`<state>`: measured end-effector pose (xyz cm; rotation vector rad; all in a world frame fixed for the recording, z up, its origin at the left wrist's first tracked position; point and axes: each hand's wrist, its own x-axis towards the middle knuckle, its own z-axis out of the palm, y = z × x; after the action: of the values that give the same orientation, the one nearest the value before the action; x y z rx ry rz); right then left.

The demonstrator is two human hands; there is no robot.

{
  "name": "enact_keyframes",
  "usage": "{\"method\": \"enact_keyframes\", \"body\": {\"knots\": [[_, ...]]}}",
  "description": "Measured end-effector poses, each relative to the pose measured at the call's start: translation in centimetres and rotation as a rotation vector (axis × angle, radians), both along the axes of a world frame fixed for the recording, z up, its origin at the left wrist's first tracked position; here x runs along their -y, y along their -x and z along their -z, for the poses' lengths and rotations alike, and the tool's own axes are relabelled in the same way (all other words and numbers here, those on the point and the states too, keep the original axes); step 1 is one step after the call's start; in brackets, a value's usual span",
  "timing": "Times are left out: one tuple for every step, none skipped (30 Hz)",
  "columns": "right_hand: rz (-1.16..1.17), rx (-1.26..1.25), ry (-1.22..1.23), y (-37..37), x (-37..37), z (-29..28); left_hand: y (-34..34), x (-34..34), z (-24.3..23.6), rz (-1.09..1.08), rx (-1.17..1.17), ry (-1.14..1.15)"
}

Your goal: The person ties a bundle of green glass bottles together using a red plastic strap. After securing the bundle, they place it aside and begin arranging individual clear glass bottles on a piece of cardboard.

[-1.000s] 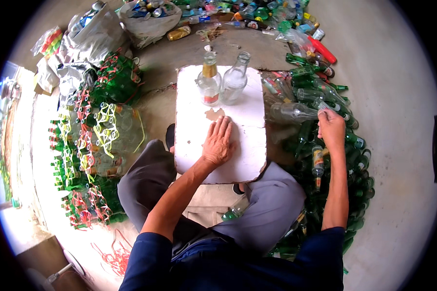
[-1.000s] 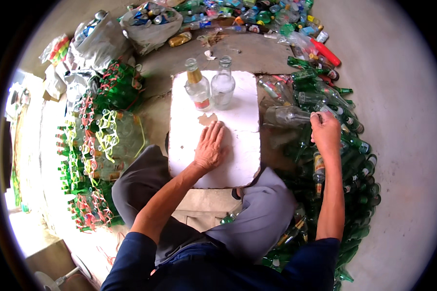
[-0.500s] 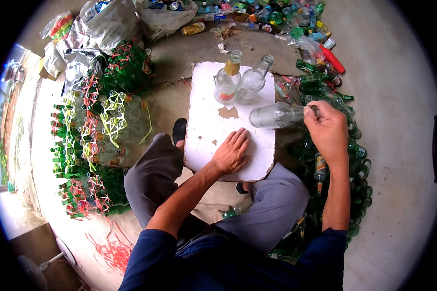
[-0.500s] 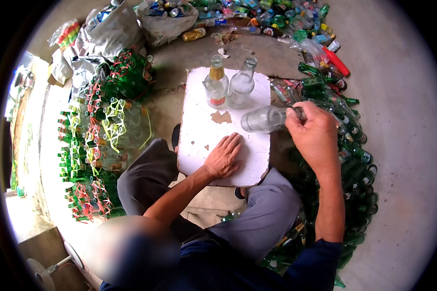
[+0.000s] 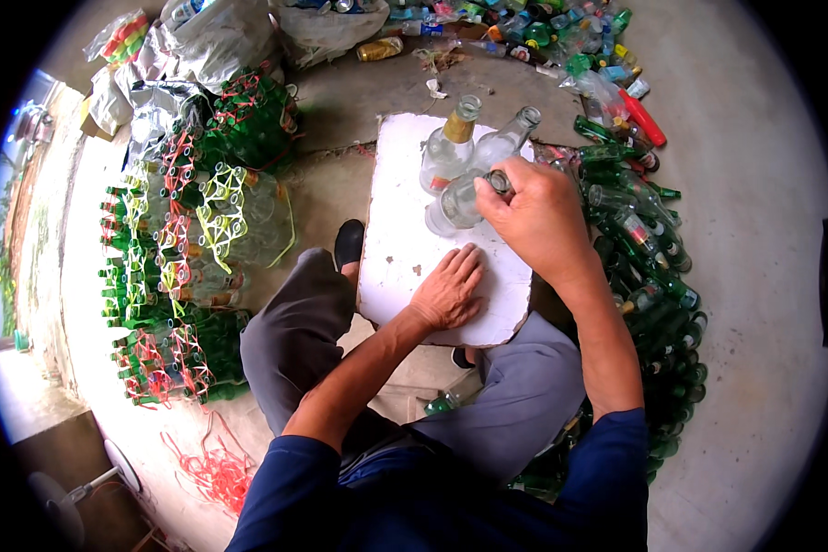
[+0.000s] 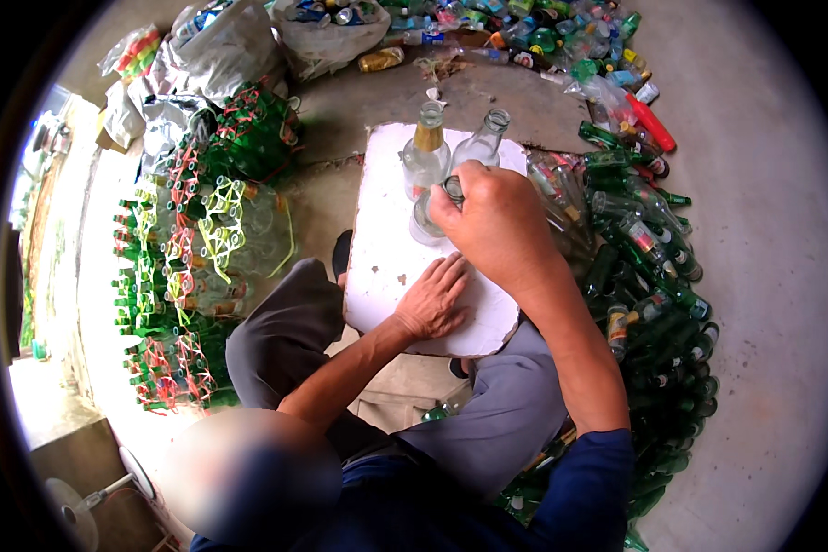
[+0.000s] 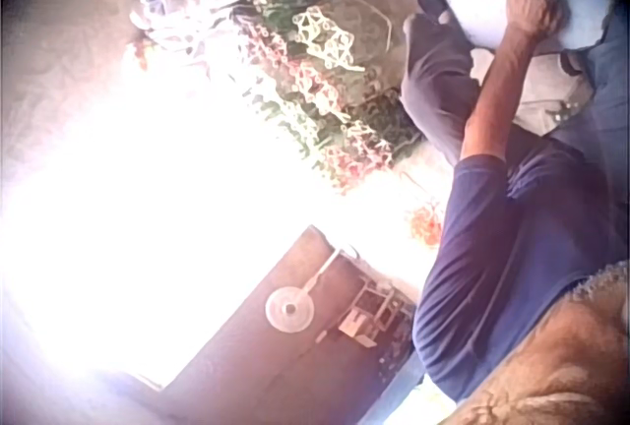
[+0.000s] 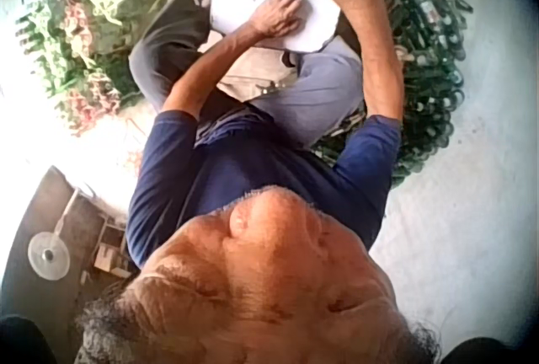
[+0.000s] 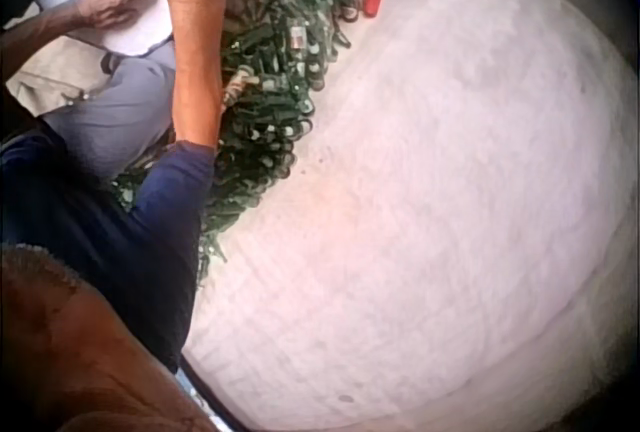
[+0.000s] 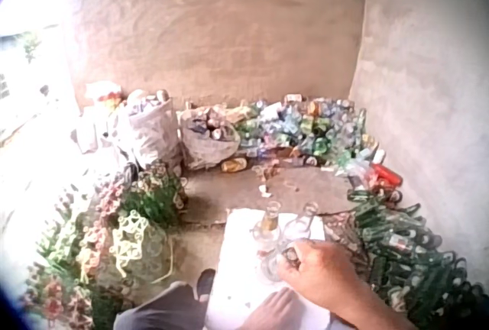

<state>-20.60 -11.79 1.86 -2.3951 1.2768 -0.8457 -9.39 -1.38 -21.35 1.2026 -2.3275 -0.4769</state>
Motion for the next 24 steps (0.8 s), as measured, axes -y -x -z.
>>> {"method": "enact_keyframes", "body": {"knots": [[0.001,-0.003,0.011,-0.3,0.2,0.1,0.0,0.0,-0.1,-0.001,-0.001,-0.004],[0.0,-0.005,0.022,-0.5,0.5,0.2,0.0,0.0,-0.1,-0.004,-0.005,0.004],[0.0,-0.008,0.033,-0.7,0.7,0.3,0.0,0.1,-0.2,-0.006,-0.01,0.013],[-0.003,-0.01,0.042,-0.8,0.8,0.3,0.0,0.1,-0.3,-0.008,-0.014,0.021],[-0.006,-0.012,0.05,-0.9,0.8,0.2,0.0,0.1,-0.3,-0.008,-0.011,0.015],[-0.008,-0.015,0.058,-0.9,0.8,0.2,0.0,0.1,-0.4,-0.008,-0.008,0.008],[-0.008,-0.009,0.056,-1.0,0.9,0.2,0.0,0.1,-0.5,-0.007,-0.005,0.002],[-0.01,-0.004,0.055,-1.0,1.0,0.2,0.1,0.2,-0.5,-0.008,-0.003,0.003],[-0.011,0.001,0.054,-1.1,1.0,0.3,0.1,0.2,-0.5,-0.01,0.0,0.003],[-0.006,0.007,0.056,-1.1,1.1,0.4,0.1,0.2,-0.5,-0.011,0.003,0.004],[-0.002,0.015,0.057,-1.1,1.2,0.6,0.1,0.2,-0.5,-0.012,0.003,0.004],[0.003,0.023,0.059,-1.1,1.3,0.8,0.1,0.2,-0.5,-0.013,0.004,0.004],[0.004,0.033,0.051,-1.2,1.3,0.8,0.1,0.2,-0.5,-0.014,0.004,0.004],[0.005,0.043,0.042,-1.3,1.2,0.9,0.1,0.2,-0.5,-0.014,0.008,0.001],[0.006,0.054,0.034,-1.3,1.2,1.0,0.1,0.2,-0.5,-0.015,0.011,-0.002],[0.005,0.06,0.031,-1.3,1.2,1.0,0.1,0.2,-0.5,-0.015,0.015,-0.005],[0.007,0.065,0.029,-1.3,1.3,1.0,0.1,0.2,-0.5,-0.013,0.015,-0.012],[0.01,0.069,0.026,-1.2,1.4,1.0,0.2,0.3,-0.6,-0.01,0.015,-0.019],[0.009,0.07,0.026,-1.2,1.3,0.9,0.2,0.3,-0.6,-0.008,0.016,-0.026],[0.007,0.072,0.024,-1.3,1.2,0.9,0.2,0.3,-0.6,-0.012,0.024,-0.024],[0.005,0.074,0.022,-1.4,1.2,0.9,0.2,0.2,-0.6,-0.016,0.032,-0.022],[0.003,0.079,0.038,-1.5,1.1,1.1,0.2,0.1,-0.6,-0.02,0.041,-0.02],[0.003,0.083,0.056,-1.6,1.1,1.1,0.2,0.2,-0.6,-0.02,0.037,-0.024],[0.004,0.088,0.073,-1.7,1.1,1.2,0.2,0.2,-0.6,-0.019,0.034,-0.028]]}}
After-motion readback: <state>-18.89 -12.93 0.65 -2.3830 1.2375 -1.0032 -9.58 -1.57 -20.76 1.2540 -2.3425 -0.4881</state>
